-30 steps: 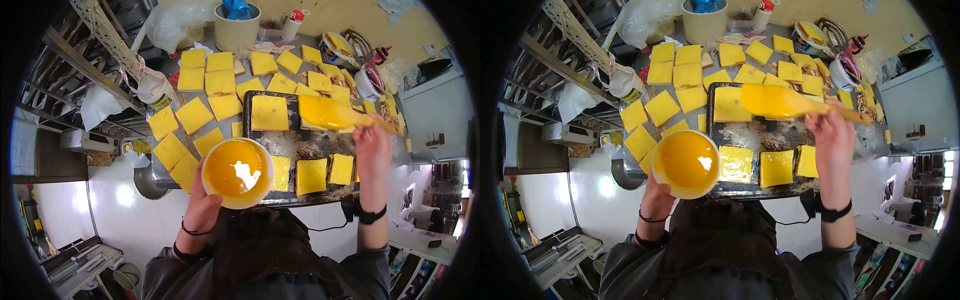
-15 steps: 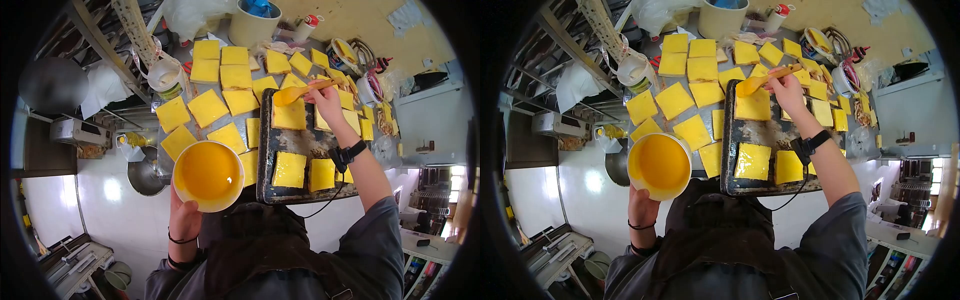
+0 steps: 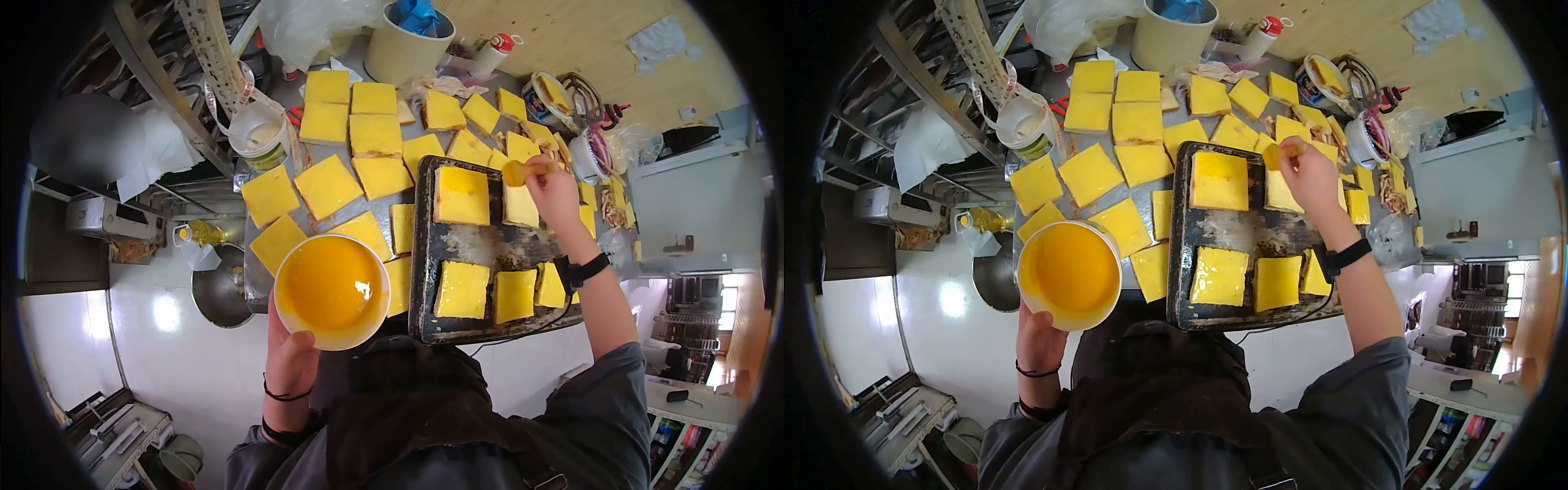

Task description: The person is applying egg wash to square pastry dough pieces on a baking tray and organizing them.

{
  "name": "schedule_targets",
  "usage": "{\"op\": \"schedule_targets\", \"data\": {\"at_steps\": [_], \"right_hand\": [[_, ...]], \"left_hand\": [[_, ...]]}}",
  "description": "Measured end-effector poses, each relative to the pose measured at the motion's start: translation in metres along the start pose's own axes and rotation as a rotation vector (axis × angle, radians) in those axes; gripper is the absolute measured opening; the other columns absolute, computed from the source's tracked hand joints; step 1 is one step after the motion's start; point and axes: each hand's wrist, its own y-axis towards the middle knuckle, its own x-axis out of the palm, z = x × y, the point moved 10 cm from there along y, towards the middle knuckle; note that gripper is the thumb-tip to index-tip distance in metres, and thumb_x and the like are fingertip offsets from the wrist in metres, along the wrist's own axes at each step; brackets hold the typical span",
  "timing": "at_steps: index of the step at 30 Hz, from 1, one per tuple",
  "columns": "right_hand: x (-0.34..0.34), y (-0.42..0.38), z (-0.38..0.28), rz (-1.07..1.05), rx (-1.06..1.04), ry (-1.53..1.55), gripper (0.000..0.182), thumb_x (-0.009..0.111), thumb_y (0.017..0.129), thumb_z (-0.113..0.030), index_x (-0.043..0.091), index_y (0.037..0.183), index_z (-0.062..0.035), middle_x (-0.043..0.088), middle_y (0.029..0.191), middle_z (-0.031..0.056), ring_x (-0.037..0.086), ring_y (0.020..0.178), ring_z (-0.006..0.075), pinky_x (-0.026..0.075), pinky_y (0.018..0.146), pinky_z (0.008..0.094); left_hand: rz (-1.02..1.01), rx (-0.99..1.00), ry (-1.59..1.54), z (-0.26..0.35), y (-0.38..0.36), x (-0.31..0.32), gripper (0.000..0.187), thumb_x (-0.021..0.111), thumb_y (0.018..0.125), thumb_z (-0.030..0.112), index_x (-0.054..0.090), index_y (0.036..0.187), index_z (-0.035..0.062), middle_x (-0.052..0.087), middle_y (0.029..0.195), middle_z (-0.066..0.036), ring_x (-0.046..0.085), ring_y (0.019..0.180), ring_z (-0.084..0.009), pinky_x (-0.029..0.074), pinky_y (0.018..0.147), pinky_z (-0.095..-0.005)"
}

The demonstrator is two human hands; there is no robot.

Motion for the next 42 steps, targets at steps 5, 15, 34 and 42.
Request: {"op": "schedule_targets", "data": {"at_steps": [5,15,34,42], "right_hand": [[0.014,-0.045,-0.046,-0.107,-0.572,0.073,0.027,0.067,0.078,-0.005,0.066,0.104,-0.0095,0.067,0.102,0.0103,0.067,0.085,0.0282,0.055,0.070,0.0360],[-0.017,-0.103,-0.053,-0.192,-0.709,-0.010,0.036,0.069,0.072,-0.010,0.066,0.107,-0.0138,0.066,0.107,0.0079,0.065,0.079,0.0227,0.053,0.064,0.0340],[0.017,-0.071,-0.080,-0.057,-0.704,-0.122,0.038,0.065,0.069,-0.016,0.064,0.107,-0.0148,0.064,0.110,0.0081,0.062,0.075,0.0188,0.050,0.061,0.0306],[0.007,-0.125,-0.108,-0.175,-0.841,-0.102,0.033,0.065,0.070,-0.015,0.065,0.103,-0.0136,0.064,0.102,0.0053,0.060,0.073,0.0160,0.047,0.059,0.0280]], "left_hand": [[-0.038,-0.014,0.032,-0.003,0.013,0.010,0.084,0.071,0.074,0.019,0.029,0.145,0.0042,0.045,0.140,-0.013,0.046,0.130,-0.0298,0.041,0.106,-0.0445],[-0.019,-0.080,0.059,-0.011,0.027,0.018,0.085,0.071,0.073,0.018,0.028,0.145,0.0035,0.044,0.140,-0.013,0.045,0.130,-0.0289,0.039,0.108,-0.0425],[0.014,-0.134,0.081,-0.015,0.030,0.029,0.091,0.073,0.072,0.020,0.024,0.147,0.0040,0.041,0.142,-0.012,0.041,0.133,-0.0266,0.034,0.111,-0.0394],[0.013,-0.116,0.061,-0.011,0.026,0.023,0.091,0.073,0.071,0.019,0.024,0.147,0.0040,0.041,0.142,-0.012,0.042,0.133,-0.0267,0.035,0.110,-0.0396]]}}
